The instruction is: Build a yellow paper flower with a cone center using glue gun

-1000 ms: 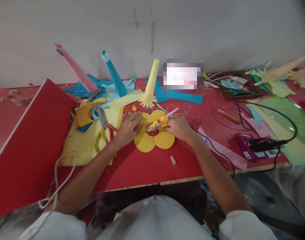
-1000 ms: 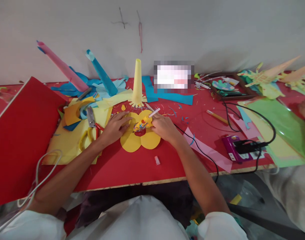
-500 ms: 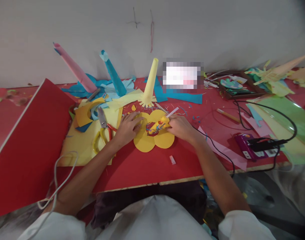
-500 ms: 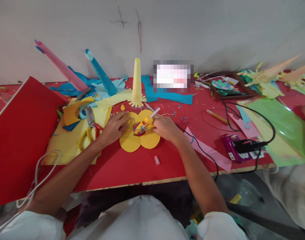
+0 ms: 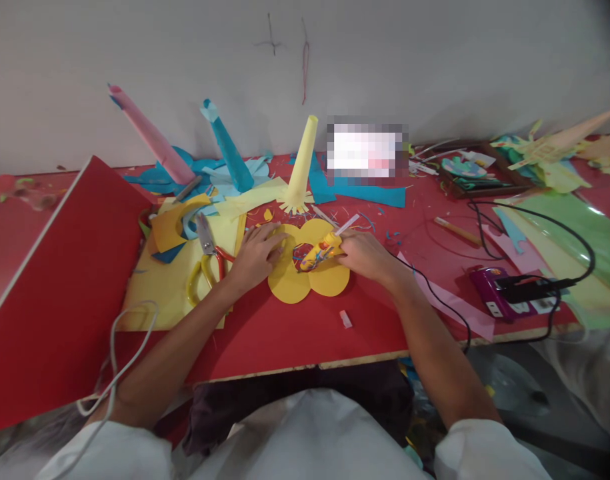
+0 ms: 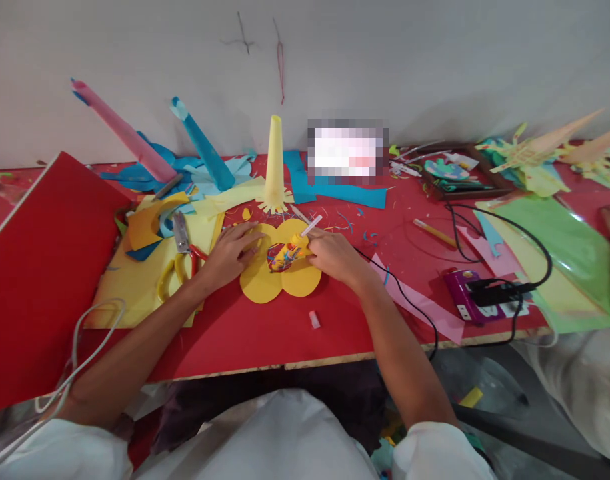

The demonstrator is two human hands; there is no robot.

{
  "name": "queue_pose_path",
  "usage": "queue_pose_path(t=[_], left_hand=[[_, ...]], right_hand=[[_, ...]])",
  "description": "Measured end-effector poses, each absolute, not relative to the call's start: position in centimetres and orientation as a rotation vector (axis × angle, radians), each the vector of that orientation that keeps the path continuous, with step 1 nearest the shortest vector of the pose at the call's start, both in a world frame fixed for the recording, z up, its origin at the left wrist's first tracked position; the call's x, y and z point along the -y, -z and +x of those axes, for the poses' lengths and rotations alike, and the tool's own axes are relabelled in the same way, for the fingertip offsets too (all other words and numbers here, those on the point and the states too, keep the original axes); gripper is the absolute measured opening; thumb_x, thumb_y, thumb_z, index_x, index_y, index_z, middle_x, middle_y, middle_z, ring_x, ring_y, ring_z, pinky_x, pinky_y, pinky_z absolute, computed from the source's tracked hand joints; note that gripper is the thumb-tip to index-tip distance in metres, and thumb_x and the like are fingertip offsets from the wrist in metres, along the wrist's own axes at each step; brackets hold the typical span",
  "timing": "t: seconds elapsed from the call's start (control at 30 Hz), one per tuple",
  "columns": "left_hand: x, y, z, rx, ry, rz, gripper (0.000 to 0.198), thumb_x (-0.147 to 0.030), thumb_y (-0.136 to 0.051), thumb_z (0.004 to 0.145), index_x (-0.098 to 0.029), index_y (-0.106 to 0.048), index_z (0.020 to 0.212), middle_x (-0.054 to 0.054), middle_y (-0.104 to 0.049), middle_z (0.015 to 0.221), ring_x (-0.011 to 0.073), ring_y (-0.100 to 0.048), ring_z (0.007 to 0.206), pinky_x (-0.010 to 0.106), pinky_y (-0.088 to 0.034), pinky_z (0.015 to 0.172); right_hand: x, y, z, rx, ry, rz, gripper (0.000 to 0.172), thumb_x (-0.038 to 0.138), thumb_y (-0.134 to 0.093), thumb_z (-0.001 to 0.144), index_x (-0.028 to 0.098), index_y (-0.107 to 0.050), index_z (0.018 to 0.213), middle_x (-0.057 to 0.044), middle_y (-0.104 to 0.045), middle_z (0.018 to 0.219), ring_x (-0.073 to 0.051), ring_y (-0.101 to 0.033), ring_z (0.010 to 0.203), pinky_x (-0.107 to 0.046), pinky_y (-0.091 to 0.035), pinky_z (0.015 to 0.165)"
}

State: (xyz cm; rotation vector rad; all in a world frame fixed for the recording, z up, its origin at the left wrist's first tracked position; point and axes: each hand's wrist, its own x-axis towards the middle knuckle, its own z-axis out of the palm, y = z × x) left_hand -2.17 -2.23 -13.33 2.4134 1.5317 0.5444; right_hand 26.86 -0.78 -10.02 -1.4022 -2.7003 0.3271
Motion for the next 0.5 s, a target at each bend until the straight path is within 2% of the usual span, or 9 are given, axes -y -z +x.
queue_pose_path(t=[0.23,0.5], left_hand=[[2.3,13.1,-2.1,-1.532,-0.537,2.405,0.040,-0.025,-0.046,0.104,-0.021,-0.069,0.137,0.014,-0.056,0.159,0.0317,-0.049,0.152,0.056,-0.034,0.128],[2.3,13.1,-2.1,-1.521,-0.552,2.408,0.039,-0.024,-0.046,0.104,-0.022,-0.069,0.136,0.013,-0.057,0.158,0.0310,-0.050,0.150,0.056,-0.035,0.128]], right_hand=[[0.8,10.1,27.3,2.702,-0.340,-1.405,0.035,0.011,-0.062,0.089,0.013,-0.077,0.120,-0.016,-0.077,0.126,-0.028,-0.072,0.118,-0.031,-0.052,0.094],[0.7,9.9,28.0,2.682,-0.341,-1.457,0.036,0.011,-0.064,0.087,0.017,-0.077,0.120,-0.013,-0.079,0.121,-0.028,-0.071,0.117,-0.031,-0.051,0.094]])
